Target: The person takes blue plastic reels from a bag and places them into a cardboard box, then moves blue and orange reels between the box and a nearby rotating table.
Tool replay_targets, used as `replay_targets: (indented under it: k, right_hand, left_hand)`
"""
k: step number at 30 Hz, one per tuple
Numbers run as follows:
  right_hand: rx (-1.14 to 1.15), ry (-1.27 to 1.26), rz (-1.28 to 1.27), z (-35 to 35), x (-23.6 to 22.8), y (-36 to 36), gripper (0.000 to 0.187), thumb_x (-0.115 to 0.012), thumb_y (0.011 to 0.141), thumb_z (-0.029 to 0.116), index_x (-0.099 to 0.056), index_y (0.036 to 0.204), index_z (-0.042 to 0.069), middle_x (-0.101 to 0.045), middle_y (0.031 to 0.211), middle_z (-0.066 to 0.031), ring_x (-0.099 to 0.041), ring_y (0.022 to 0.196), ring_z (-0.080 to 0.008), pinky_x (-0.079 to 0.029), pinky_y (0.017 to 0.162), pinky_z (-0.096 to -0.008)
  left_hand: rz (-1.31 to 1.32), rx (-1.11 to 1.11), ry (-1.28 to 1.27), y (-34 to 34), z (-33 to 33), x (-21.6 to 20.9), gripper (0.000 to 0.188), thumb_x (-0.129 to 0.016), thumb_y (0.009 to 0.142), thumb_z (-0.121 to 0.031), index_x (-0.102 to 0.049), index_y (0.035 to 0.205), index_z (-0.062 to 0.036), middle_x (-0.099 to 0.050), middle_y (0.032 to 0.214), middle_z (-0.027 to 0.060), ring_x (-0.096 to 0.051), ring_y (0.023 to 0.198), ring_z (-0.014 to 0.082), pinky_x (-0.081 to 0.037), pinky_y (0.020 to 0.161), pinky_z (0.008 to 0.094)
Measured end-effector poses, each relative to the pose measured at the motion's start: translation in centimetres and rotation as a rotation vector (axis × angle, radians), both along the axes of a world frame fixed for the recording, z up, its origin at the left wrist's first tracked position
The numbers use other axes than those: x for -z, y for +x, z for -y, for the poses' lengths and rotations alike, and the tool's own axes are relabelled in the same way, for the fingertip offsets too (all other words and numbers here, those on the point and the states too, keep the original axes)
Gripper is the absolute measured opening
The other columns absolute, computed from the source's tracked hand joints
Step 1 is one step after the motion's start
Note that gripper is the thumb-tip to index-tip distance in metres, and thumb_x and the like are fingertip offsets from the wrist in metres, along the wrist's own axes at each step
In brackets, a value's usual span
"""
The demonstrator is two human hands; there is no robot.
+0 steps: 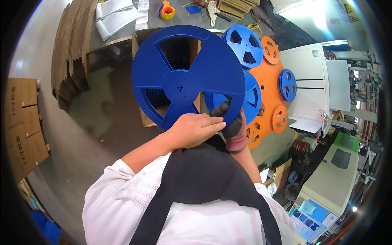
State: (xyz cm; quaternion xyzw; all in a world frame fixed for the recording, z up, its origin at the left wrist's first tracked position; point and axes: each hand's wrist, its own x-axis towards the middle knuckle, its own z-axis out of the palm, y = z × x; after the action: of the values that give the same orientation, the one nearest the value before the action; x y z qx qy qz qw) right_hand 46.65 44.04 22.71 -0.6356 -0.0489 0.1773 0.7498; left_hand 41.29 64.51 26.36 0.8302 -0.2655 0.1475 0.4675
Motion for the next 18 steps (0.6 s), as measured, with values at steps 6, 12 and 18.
replay_targets:
  k: [6,12,18]
  right_hand:
    - [-0.207,-0.848,0.225,4.7,8.2,-3.3,0.036,-0.043,0.102,0.017,-0.040,0.137,0.008,-0.050,0.131,-0.0098,-0.052,0.116,-0.0172,-0.044,0.096,-0.0330]
    - [-0.092,0.000,-0.114,-0.3,1.8,-2.4,0.024,-0.043,0.101,0.026,-0.054,0.111,0.007,-0.052,0.092,-0.0022,-0.051,0.083,-0.0146,-0.044,0.078,-0.0331]
    - [-0.094,-0.565,0.367,-0.8,0.9,-3.5,0.012,-0.048,0.092,0.018,-0.057,0.094,0.010,-0.048,0.082,-0.0007,-0.051,0.082,-0.0181,-0.045,0.077,-0.0360]
  left_hand:
    - [0.290,-0.134,0.040,4.4,2.3,-2.5,0.033,-0.068,0.079,-0.022,-0.066,0.109,-0.0100,-0.065,0.117,0.0094,-0.055,0.119,0.0261,-0.041,0.104,0.0439]
    - [0.117,-0.319,0.471,11.1,3.0,-0.9,0.038,-0.063,0.086,-0.042,-0.071,0.095,-0.0062,-0.066,0.101,0.0064,-0.052,0.117,0.0242,-0.025,0.113,0.0531]
    - [-0.222,-0.683,0.530,13.2,-6.3,-1.7,0.029,-0.059,0.090,-0.036,-0.069,0.093,-0.0093,-0.068,0.101,0.0103,-0.063,0.101,0.0281,-0.043,0.099,0.0460]
